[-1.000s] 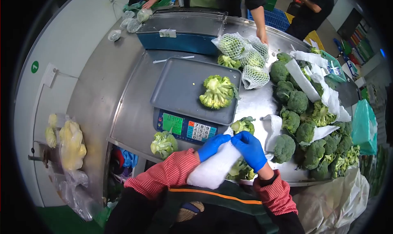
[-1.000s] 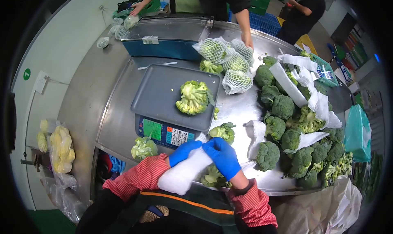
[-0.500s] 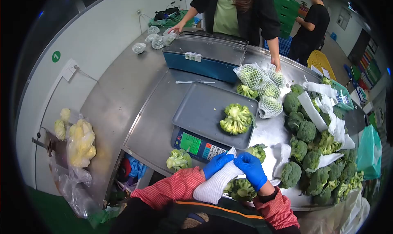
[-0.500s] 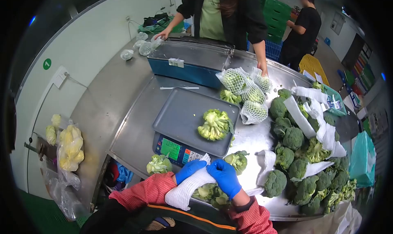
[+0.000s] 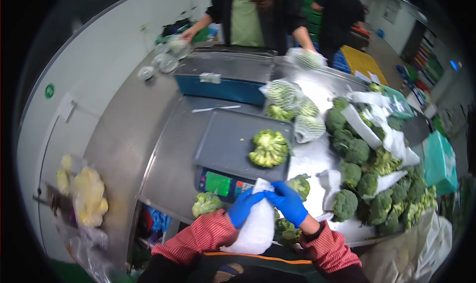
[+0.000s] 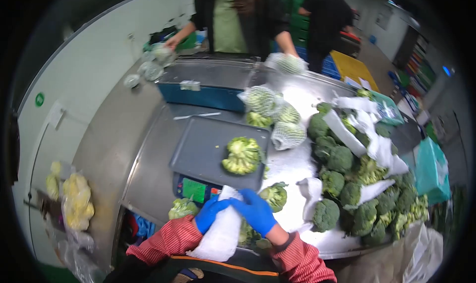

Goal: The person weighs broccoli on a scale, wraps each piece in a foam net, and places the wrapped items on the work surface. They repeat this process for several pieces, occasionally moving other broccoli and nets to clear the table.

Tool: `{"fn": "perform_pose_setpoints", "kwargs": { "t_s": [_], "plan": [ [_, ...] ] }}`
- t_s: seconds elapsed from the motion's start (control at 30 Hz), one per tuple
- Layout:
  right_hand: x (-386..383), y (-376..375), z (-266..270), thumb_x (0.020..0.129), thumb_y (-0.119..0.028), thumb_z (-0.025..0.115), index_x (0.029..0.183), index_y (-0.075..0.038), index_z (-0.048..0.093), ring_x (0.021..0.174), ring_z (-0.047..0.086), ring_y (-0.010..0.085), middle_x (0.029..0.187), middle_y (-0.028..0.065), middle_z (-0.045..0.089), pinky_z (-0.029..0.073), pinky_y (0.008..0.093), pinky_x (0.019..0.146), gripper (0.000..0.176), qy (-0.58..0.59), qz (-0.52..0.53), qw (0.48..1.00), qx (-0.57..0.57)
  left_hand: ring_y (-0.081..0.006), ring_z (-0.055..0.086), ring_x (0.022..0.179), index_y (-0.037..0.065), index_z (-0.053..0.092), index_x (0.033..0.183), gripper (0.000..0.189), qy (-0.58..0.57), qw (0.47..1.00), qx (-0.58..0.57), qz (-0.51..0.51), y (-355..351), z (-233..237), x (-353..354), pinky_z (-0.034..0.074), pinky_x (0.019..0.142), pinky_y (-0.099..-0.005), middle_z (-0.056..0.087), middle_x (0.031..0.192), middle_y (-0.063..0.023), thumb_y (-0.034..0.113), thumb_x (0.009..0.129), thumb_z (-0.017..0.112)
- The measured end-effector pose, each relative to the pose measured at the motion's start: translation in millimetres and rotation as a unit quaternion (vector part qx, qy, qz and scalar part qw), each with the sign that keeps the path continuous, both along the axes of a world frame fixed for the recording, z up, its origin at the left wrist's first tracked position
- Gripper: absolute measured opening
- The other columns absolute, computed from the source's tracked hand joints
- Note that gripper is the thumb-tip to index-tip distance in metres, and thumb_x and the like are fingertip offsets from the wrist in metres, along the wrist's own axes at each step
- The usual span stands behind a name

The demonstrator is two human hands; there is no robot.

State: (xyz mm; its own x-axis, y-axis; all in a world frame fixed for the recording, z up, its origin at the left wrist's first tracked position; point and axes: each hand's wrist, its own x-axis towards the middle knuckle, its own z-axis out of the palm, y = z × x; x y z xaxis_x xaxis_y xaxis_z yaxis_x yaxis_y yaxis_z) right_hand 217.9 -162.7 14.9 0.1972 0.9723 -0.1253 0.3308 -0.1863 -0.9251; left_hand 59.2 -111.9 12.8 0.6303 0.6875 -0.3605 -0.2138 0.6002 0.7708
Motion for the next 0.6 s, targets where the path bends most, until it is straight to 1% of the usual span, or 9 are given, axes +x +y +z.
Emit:
{"fn": "perform_pose_setpoints", "kwargs": {
  "t_s": [0.03,0.13,0.17,0.2,0.27,0.4,0.5,0.53,0.6],
  "plan": [
    [-3.3,1.0,9.3,0.084,-0.033,0.062,0.102,-0.003,0.057,0.07,0.056,0.0135,0.08,0.0088,0.059,0.047,0.0302,0.066,0.035,0.121,0.009,0.99,-0.069,-0.0136,0.059,0.088,0.001,0.055,0.113,0.03,-0.008,1.0,-0.023,-0.015,3.7,-10.7,-2.9,0.048,0.078,-0.027,0.061,0.1,-0.0067,0.017,0.088,0.053],
    [-10.5,-3.8,27.2,0.084,-0.03,0.06,0.094,-0.005,0.061,0.077,0.061,0.027,0.085,0.0135,0.061,0.047,0.0334,0.069,0.027,-0.049,-0.035,0.997,0.053,-0.0192,0.057,0.097,0.001,0.053,0.115,0.034,-0.076,0.981,-0.176,-0.035,14.7,-43.1,-4.0,0.044,0.088,-0.0311,0.059,0.105,-0.0111,0.023,0.09,0.048],
    [-14.0,-1.9,26.6,0.077,-0.016,0.065,0.078,-0.01,0.063,0.064,0.057,0.0234,0.076,0.0097,0.058,0.043,0.031,0.057,0.007,-0.149,-0.058,0.97,0.182,-0.0206,0.056,0.099,0.001,0.052,0.116,0.035,-0.139,0.961,-0.234,-0.054,14.9,-33.8,-2.9,0.042,0.091,-0.0322,0.058,0.108,-0.0122,0.025,0.09,0.047],
    [-10.0,-3.2,31.8,0.075,-0.015,0.065,0.077,-0.01,0.062,0.066,0.056,0.0249,0.076,0.0091,0.057,0.043,0.0328,0.06,0.006,-0.241,-0.042,0.952,0.183,-0.022,0.055,0.101,0.001,0.052,0.117,0.036,-0.199,0.933,-0.291,-0.07,15.0,-24.2,-2.5,0.041,0.094,-0.0334,0.058,0.111,-0.0134,0.026,0.09,0.047],
    [-2.8,-3.0,48.7,0.07,-0.013,0.065,0.076,-0.011,0.062,0.072,0.056,0.0278,0.075,0.0079,0.055,0.043,0.0366,0.065,0.007,-0.418,-0.005,0.89,0.18,-0.0233,0.057,0.1,0.002,0.052,0.118,0.036,-0.184,0.937,-0.288,-0.068,16.3,-31.0,0.4,0.042,0.093,-0.0348,0.059,0.112,-0.0133,0.025,0.09,0.048],
    [8.0,-0.1,57.4,0.069,-0.014,0.063,0.078,-0.013,0.061,0.071,0.053,0.029,0.071,0.0093,0.049,0.043,0.037,0.066,0.009,-0.426,-0.005,0.851,0.309,-0.0228,0.059,0.095,0.003,0.053,0.118,0.035,-0.127,0.951,-0.275,-0.058,11.1,-43.7,2.1,0.045,0.089,-0.035,0.061,0.108,-0.0119,0.024,0.09,0.048],
    [-15.8,-19.4,48.5,0.079,-0.019,0.063,0.092,-0.01,0.062,0.072,0.057,0.0239,0.078,0.0073,0.057,0.046,0.0307,0.069,0.016,-0.131,0.035,0.972,0.192,-0.0227,0.06,0.094,0.002,0.053,0.116,0.036,-0.167,0.953,-0.249,-0.044,12.3,-56.6,5.0,0.046,0.087,-0.0349,0.061,0.106,-0.0126,0.024,0.089,0.048],
    [-15.9,-20.1,45.8,0.081,-0.022,0.062,0.097,-0.008,0.06,0.075,0.058,0.0219,0.083,0.0068,0.059,0.046,0.0305,0.07,0.022,0.05,0.026,0.992,0.112,-0.023,0.06,0.093,0.001,0.053,0.116,0.036,-0.17,0.958,-0.23,-0.034,11.7,-43.7,7.6,0.047,0.086,-0.0351,0.061,0.105,-0.013,0.024,0.088,0.049],
    [-15.9,-19.1,34.2,0.086,-0.029,0.061,0.109,-0.005,0.056,0.08,0.06,0.018,0.093,0.0058,0.063,0.048,0.03,0.072,0.034,0.401,0.008,0.914,-0.063,-0.0237,0.06,0.091,0.0,0.053,0.115,0.036,-0.175,0.964,-0.198,-0.011,13.2,-16.7,13.5,0.048,0.084,-0.0356,0.061,0.103,-0.0139,0.024,0.087,0.049]
  ]
}}
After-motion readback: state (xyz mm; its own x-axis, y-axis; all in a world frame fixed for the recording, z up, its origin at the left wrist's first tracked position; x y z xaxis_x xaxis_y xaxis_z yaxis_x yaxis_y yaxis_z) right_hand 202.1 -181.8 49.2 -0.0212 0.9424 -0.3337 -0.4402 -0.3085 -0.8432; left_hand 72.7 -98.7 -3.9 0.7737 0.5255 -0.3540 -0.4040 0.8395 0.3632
